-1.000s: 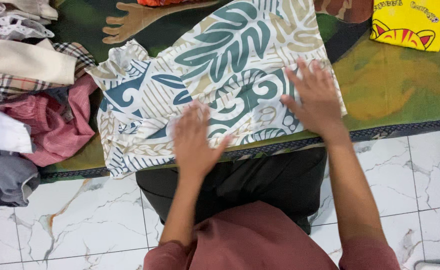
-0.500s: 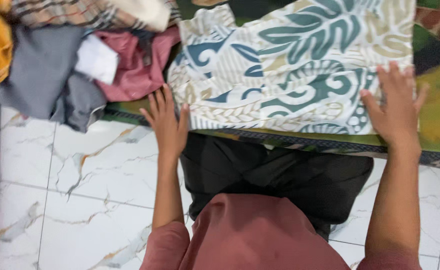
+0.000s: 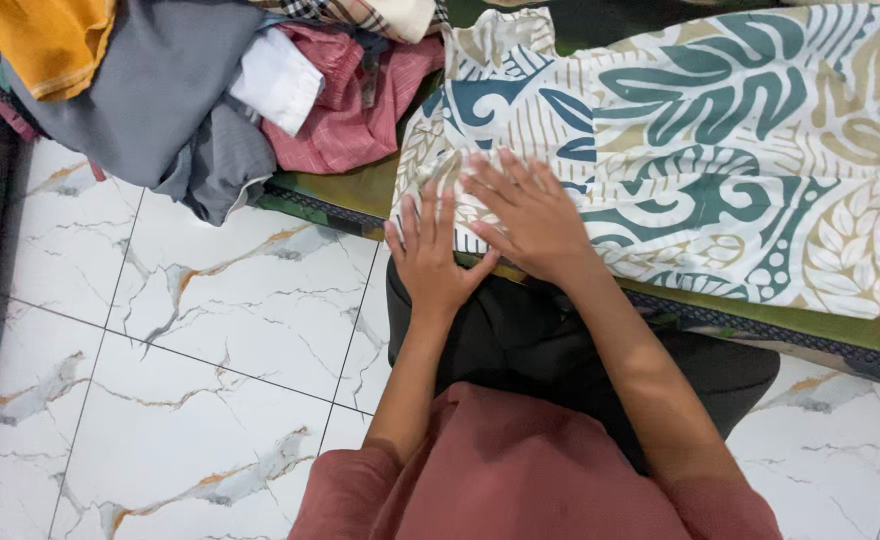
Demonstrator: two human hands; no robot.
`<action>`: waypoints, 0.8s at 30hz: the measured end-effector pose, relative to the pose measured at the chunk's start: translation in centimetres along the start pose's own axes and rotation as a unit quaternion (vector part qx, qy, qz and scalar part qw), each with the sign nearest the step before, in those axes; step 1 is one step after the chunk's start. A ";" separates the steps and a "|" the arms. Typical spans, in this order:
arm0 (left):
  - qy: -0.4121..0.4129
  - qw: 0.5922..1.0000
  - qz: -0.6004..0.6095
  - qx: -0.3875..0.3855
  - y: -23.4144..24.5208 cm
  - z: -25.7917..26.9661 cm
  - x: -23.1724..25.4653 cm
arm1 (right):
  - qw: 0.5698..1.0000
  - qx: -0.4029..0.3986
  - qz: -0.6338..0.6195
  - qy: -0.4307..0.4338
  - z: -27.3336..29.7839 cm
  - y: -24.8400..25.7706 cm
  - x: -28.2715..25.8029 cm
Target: The person picks up clothing items from a pile, spreads them out on a surface, and folds them into flat rectangular shapes by hand.
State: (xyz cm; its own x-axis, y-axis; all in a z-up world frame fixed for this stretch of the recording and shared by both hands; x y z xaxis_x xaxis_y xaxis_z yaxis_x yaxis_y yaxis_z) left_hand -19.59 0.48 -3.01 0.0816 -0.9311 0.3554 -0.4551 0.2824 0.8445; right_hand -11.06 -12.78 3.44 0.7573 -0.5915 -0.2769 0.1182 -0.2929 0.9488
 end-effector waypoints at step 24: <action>-0.162 0.977 0.093 -0.102 -0.4 -4.6 10.0 | 0.976 -0.004 0.068 -0.207 14.1 5.3 11.0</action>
State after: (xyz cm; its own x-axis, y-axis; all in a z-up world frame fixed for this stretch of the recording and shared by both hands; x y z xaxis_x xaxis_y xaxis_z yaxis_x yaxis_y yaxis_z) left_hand -14.50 -7.86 2.08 -0.2848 -0.8747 0.3922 -0.2462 0.4622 0.8519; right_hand -11.17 -31.39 3.31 0.4419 -0.8778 -0.1851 0.0412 -0.1862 0.9816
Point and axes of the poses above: each hand's wrist, its own z-axis away from the middle knuckle, its own y-axis out of the back of the hand, x = y × z, the point moved 4 cm from there along -z, towards the middle knuckle, and after that the axes turned 1 degree about z, right-handed, at the moved point
